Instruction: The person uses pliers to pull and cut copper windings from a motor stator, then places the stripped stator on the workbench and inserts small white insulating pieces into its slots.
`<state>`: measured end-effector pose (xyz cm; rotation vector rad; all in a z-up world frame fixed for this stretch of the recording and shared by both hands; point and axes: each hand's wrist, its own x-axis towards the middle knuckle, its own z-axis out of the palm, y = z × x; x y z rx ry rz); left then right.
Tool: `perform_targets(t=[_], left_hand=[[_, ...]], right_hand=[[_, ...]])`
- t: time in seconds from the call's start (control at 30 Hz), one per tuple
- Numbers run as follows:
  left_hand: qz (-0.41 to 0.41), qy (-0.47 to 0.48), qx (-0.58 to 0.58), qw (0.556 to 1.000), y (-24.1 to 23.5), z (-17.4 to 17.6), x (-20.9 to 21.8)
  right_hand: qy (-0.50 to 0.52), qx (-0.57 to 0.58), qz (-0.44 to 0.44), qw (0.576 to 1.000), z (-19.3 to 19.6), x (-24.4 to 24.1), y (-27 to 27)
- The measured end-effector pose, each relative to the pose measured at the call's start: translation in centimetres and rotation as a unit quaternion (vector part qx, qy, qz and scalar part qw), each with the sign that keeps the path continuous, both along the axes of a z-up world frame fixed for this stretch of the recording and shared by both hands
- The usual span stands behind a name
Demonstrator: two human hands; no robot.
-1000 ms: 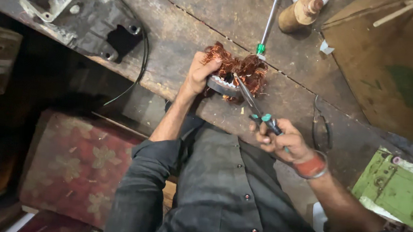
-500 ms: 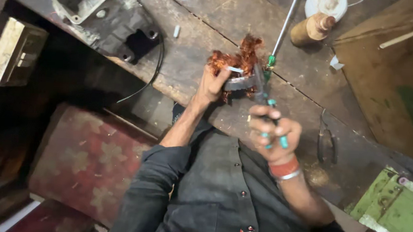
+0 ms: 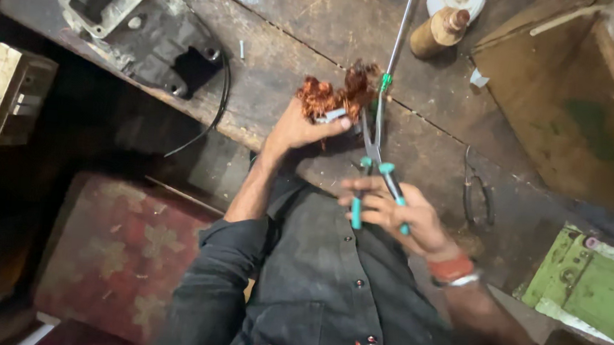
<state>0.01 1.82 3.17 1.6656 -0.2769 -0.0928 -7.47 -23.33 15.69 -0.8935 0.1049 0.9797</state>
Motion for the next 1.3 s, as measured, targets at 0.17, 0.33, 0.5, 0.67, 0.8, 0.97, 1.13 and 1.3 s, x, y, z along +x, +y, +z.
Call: perform_targets(t=[0.17,0.33,0.5,0.67,0.8,0.97,1.13,1.3], left_hand=[[0.063,0.037,-0.142,0.987,-1.2,-5.1,0.2],[0.043,0.022,-0.087,0.995,-0.6,-8.2,0.4],[0.039,0.072,-0.088,0.993,0.0,-8.0,0.7],[0.006,0.038,-0.064,0.997,-0.2,-7.2,0.9],[-0.016,0.043,-0.041,0.998,-0.2,-6.6,0.9],[-0.066,-0.04,0.042,0.996,0.2,-5.6,2.0],[-0.095,0.077,-0.022,0.992,0.2,-5.7,2.5],[-0.061,0.139,-0.095,0.984,-0.1,-6.0,2.9]], right_hand=[[-0.294,-0.303,0.145,0.895,1.0,-0.4,-6.0],[-0.497,-0.406,0.188,0.744,2.6,2.2,-8.9],[-0.575,-0.418,0.228,0.666,3.4,4.5,-8.5],[-0.545,-0.443,0.289,0.65,4.4,6.8,-8.3],[-0.544,-0.453,0.322,0.629,4.2,8.3,-7.8],[-0.531,-0.406,0.346,0.659,4.5,10.3,-8.0],[-0.3,-0.423,0.419,0.745,3.6,12.8,-8.3],[-0.176,-0.356,0.365,0.842,3.2,12.6,-7.4]])
